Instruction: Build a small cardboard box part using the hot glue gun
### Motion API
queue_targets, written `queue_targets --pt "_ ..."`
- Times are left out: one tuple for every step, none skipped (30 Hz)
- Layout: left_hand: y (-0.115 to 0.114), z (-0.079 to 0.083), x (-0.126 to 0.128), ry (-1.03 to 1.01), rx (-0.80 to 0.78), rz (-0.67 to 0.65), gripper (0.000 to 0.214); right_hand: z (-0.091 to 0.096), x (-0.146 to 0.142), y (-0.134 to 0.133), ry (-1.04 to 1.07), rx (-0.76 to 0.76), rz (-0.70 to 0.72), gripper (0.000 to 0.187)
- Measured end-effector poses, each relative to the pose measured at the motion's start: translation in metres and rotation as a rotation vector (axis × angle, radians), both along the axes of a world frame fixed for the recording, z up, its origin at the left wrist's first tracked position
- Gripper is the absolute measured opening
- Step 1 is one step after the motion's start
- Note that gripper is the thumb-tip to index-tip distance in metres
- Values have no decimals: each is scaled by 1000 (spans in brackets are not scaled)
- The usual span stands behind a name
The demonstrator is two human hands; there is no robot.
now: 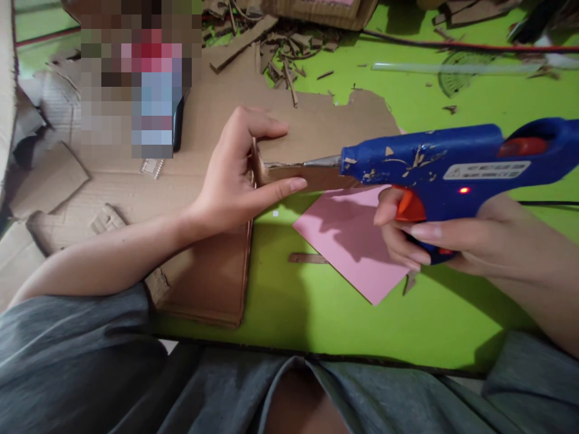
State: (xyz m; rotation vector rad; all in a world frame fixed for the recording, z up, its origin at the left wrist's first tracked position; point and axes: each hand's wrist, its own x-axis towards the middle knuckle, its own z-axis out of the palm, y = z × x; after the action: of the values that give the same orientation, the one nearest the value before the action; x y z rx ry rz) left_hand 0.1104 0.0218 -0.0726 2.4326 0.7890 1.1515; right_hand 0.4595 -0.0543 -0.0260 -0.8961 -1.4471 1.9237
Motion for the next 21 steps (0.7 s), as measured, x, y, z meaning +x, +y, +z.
queue_targets --pt "-1 1 0 -3 -13 9 72 0 0 0 7 0 7 26" --pt "-2 3 0 -4 -31 21 71 1 1 0 6 0 18 24" --pt "-3 4 1 -3 -48 32 70 1 1 0 -2 1 24 21" --pt "-4 5 1 -2 -58 39 70 2 1 0 -13 3 22 18" --pt "-4 6 1 1 -68 45 70 3 1 0 -24 5 19 16" --pt "-4 6 1 8 -76 48 70 3 1 0 -39 2 14 15" --pt "-4 6 1 11 -75 46 70 3 1 0 -48 -1 6 15" --pt "-4 5 1 9 -65 43 70 4 1 0 -44 -3 0 16" --pt "-3 4 0 7 -59 42 71 4 1 0 -25 -5 -3 17" --pt "-2 4 0 2 -53 41 72 4 2 0 -14 -13 -9 18" --pt "-2 3 0 -5 -45 37 74 5 2 1 -15 -24 -19 20" --pt "-2 3 0 -15 -37 34 74 6 3 1 -23 -35 -32 21" --pt "-3 4 1 -22 -40 39 72 8 3 1 -39 -46 -41 24" --pt "-4 4 1 -28 -42 47 70 9 3 1 -56 -53 -52 27" --pt "-5 6 2 -33 -36 54 68 11 2 1 -70 -53 -62 31" --pt "-6 7 3 -37 -26 62 67 13 2 1 -77 -48 -68 34" --pt "-7 8 3 -32 -20 75 65 14 1 1 -72 -35 -74 36" --pt "-8 9 4 -22 -15 86 63 15 1 1 -79 -23 -80 35" --pt "-8 9 5 -16 -4 88 63 15 0 1 -90 -10 -79 31" --pt "-7 8 5 -16 12 80 63 15 -1 1 -91 8 -72 26" --pt "-6 7 5 -22 29 68 64 14 -2 0 -82 27 -59 21"
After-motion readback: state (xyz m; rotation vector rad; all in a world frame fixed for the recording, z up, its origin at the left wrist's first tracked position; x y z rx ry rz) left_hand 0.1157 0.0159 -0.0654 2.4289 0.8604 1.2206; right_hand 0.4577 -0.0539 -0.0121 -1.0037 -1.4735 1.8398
